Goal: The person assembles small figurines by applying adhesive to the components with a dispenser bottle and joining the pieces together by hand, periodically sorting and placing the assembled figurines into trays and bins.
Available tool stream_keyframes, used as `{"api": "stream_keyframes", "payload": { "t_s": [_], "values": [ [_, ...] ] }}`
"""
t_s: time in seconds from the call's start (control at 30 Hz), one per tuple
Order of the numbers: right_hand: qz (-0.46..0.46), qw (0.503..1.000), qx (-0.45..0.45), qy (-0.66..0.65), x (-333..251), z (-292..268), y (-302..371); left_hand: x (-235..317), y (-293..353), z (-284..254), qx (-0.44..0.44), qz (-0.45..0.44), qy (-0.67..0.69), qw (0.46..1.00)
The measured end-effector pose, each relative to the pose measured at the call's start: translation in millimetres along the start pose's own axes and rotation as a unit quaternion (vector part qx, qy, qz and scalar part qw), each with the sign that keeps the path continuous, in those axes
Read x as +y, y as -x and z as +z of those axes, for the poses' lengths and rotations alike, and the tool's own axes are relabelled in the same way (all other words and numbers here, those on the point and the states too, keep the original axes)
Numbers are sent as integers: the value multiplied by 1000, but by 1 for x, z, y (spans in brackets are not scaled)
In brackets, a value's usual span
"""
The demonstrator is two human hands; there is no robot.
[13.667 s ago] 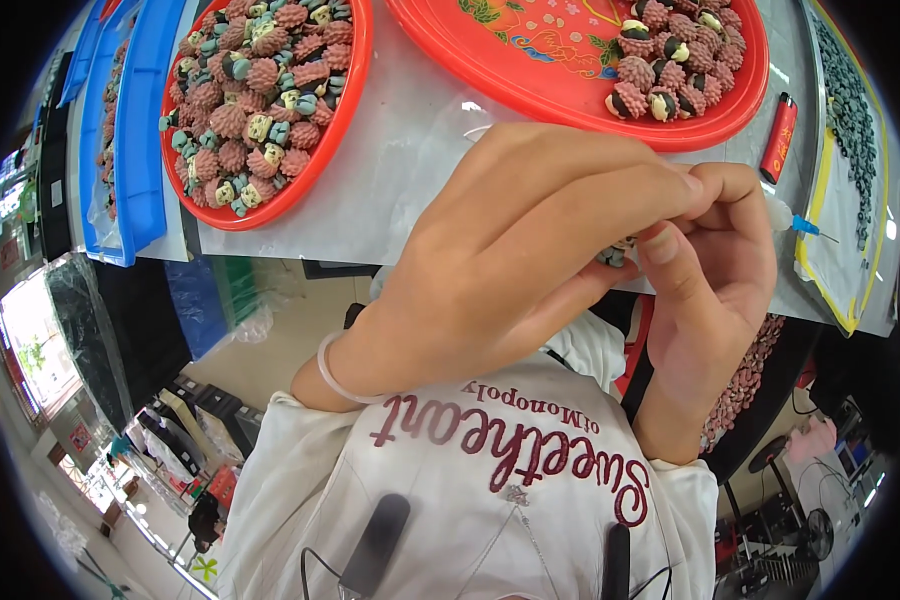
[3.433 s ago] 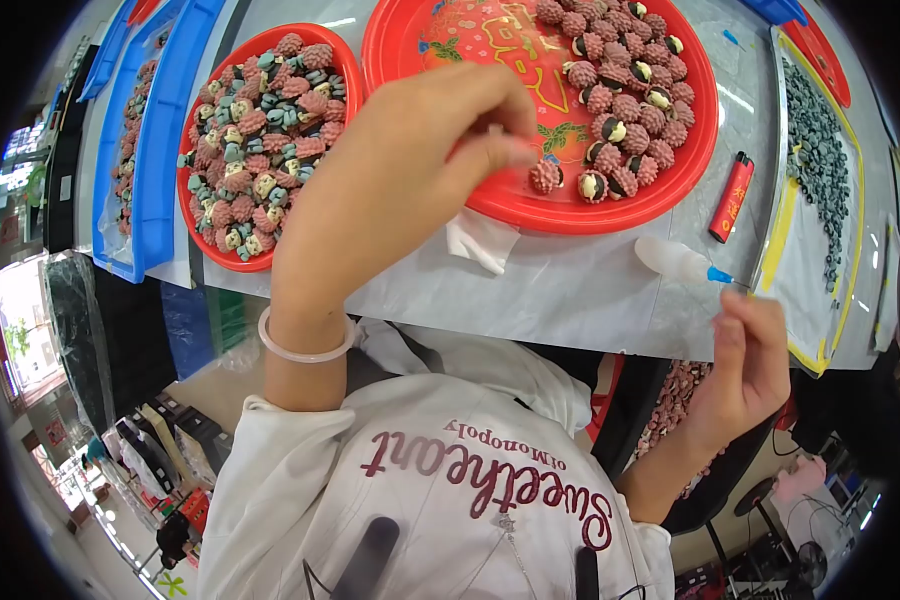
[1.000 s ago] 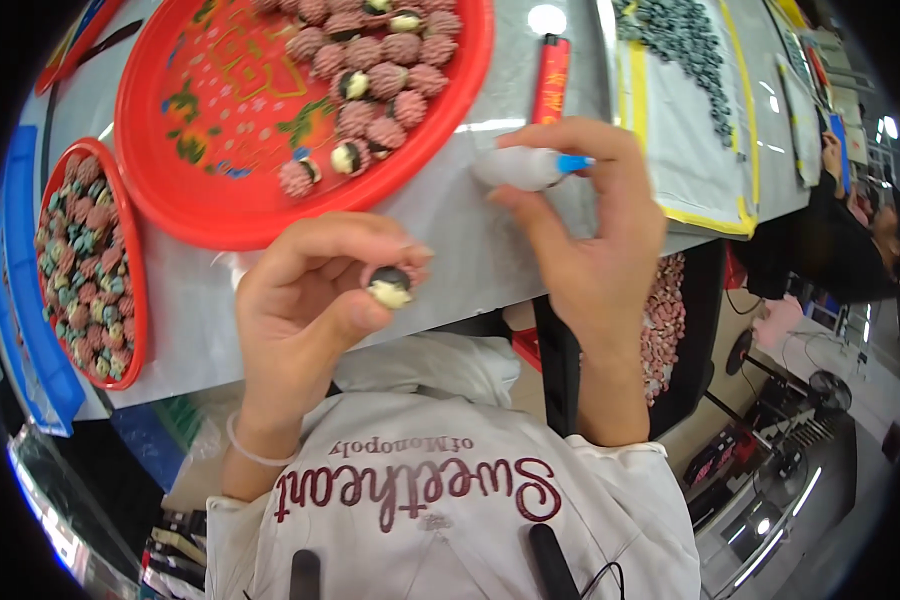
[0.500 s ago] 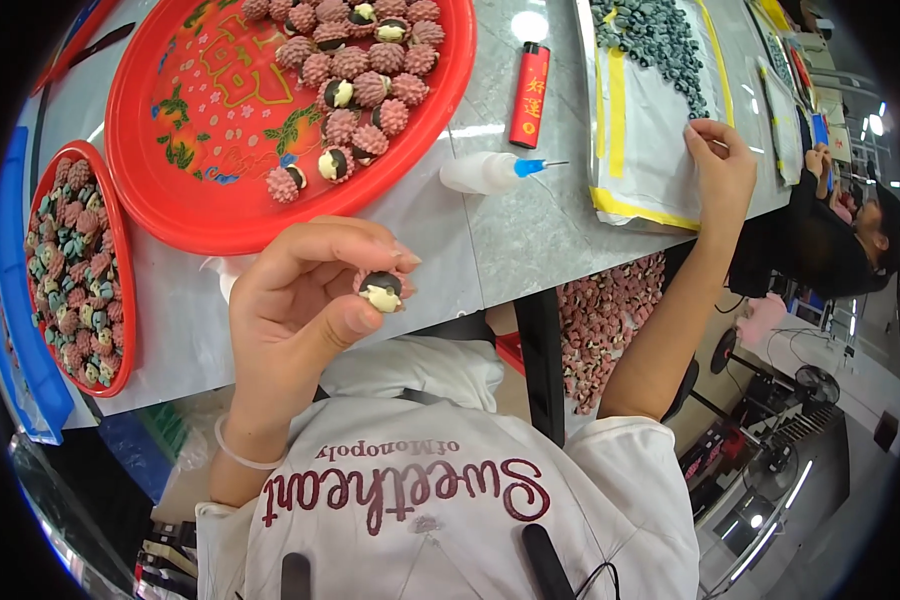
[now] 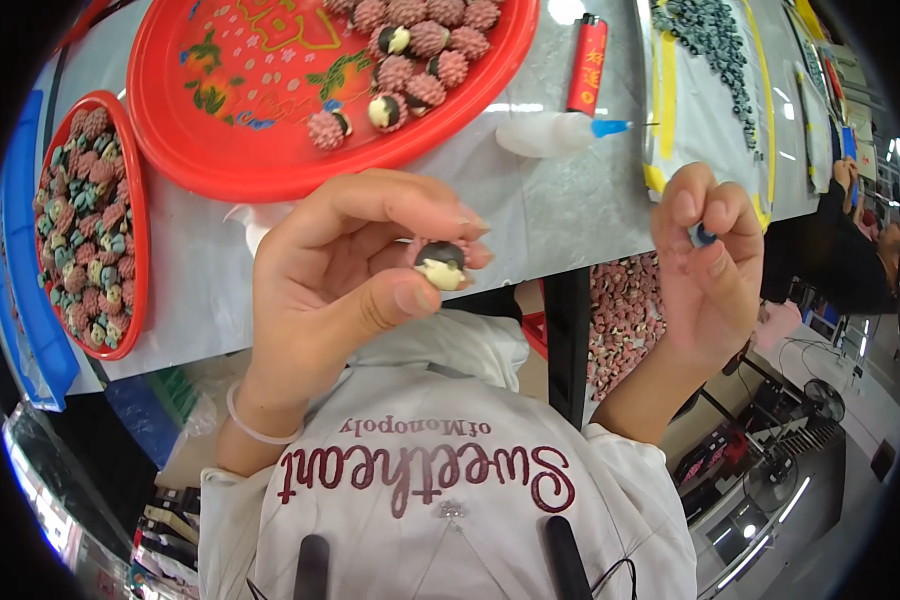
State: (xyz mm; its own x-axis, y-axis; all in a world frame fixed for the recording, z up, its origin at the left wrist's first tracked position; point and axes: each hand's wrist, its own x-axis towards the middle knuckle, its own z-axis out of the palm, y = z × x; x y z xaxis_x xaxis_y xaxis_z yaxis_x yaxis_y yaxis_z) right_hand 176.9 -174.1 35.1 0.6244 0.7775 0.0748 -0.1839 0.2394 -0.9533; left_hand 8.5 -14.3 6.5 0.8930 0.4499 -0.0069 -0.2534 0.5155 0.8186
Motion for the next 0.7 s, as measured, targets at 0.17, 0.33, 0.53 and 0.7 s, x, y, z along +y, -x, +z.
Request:
{"api": "stream_keyframes", "payload": {
  "t_s": [0.17, 0.33, 0.53, 0.7],
  "values": [
    [60, 992, -9, -106, 10, 30, 2, 5, 1, 9, 18, -7, 22, 1000],
    [117, 990, -37, -70, 2, 46, 4, -3, 1, 6, -17, 11, 27, 999],
    [-82, 974, -142, 154, 7, 51, -1, -6, 2, 2, -32, 46, 2, 998],
    [-141, 956, -171, 192, 8, 55, -6, 0, 4, 6, -12, 11, 2, 1000]
  ]
}}
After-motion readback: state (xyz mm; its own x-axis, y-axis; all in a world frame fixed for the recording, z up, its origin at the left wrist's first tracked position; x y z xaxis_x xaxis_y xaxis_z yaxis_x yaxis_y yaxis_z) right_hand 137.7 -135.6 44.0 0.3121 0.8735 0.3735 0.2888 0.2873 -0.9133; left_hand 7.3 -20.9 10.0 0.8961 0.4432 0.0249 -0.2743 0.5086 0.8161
